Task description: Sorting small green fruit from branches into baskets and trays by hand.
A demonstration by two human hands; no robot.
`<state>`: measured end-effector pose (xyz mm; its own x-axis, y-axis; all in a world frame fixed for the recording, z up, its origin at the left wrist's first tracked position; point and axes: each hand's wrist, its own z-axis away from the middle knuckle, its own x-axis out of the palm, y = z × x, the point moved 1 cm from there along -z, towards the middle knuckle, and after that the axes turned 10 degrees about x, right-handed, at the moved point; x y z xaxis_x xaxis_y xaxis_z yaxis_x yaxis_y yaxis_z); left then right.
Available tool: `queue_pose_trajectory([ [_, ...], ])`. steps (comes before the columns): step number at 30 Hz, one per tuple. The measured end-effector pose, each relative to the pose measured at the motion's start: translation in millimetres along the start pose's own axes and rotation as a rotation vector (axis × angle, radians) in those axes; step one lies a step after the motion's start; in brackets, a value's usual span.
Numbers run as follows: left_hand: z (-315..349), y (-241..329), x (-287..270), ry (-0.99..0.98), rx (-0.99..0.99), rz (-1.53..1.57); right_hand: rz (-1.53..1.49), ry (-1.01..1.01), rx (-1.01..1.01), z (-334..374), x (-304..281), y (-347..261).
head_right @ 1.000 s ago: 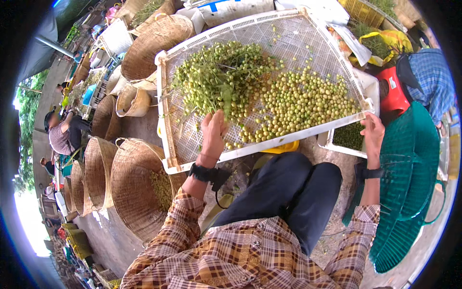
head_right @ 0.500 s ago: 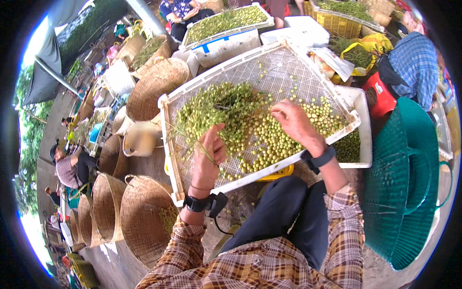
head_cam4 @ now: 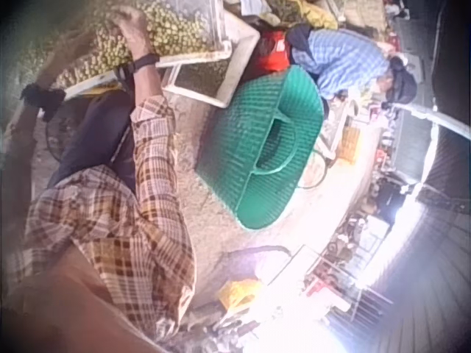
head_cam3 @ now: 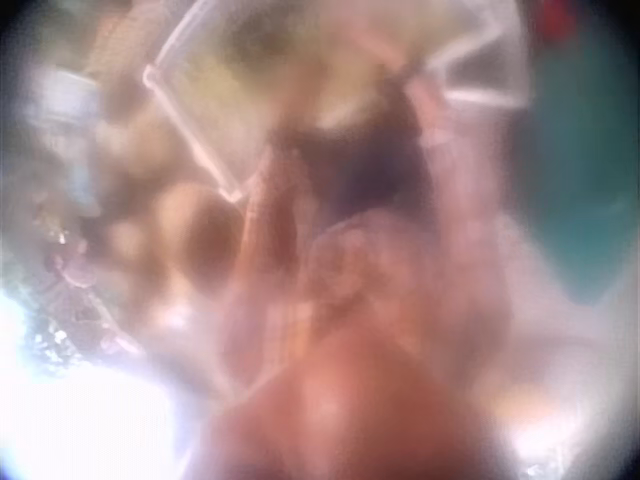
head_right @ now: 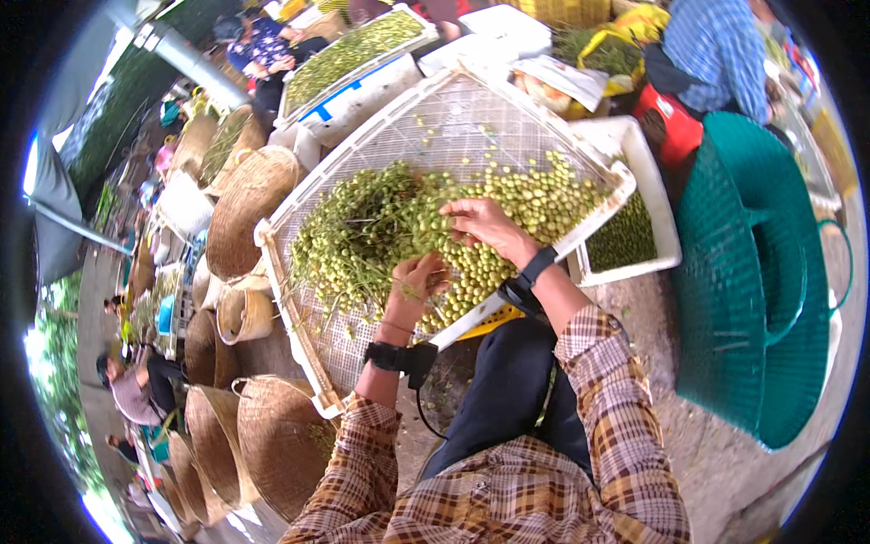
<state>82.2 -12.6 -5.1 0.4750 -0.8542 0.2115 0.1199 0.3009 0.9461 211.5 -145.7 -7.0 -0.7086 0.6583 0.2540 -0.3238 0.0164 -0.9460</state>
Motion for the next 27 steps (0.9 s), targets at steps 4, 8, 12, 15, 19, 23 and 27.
queue_pose_trajectory([
  [4, -1.6, -1.5, -29.3, 0.021, 0.187, -0.101, 0.492, 0.268, -0.087, -5.9, -8.2, -7.8],
  [8, 13.8, 36.6, -47.6, -0.006, 0.251, 0.011, 0.933, 0.533, -0.19, -0.8, -32.8, -6.2],
  [12, 20.7, 57.1, -44.8, -0.084, 0.266, 0.022, 0.974, 0.333, -0.133, 0.3, -43.0, -10.5],
  [15, 30.6, 67.9, -34.5, -0.108, 0.437, 0.005, 1.338, 0.326, -0.039, 0.5, -25.2, -18.1],
  [19, 41.9, 90.7, -21.8, -0.158, 0.582, -0.04, 1.311, 0.322, -0.128, 6.6, -15.1, -34.6],
  [23, 43.6, 94.6, -13.8, -0.179, 0.544, -0.154, 0.917, 0.307, -0.402, 7.1, 4.6, -35.7],
  [27, 51.1, 93.1, -5.8, -0.251, 0.491, -0.118, 0.628, -0.022, -0.315, 3.0, 31.0, -28.6],
])
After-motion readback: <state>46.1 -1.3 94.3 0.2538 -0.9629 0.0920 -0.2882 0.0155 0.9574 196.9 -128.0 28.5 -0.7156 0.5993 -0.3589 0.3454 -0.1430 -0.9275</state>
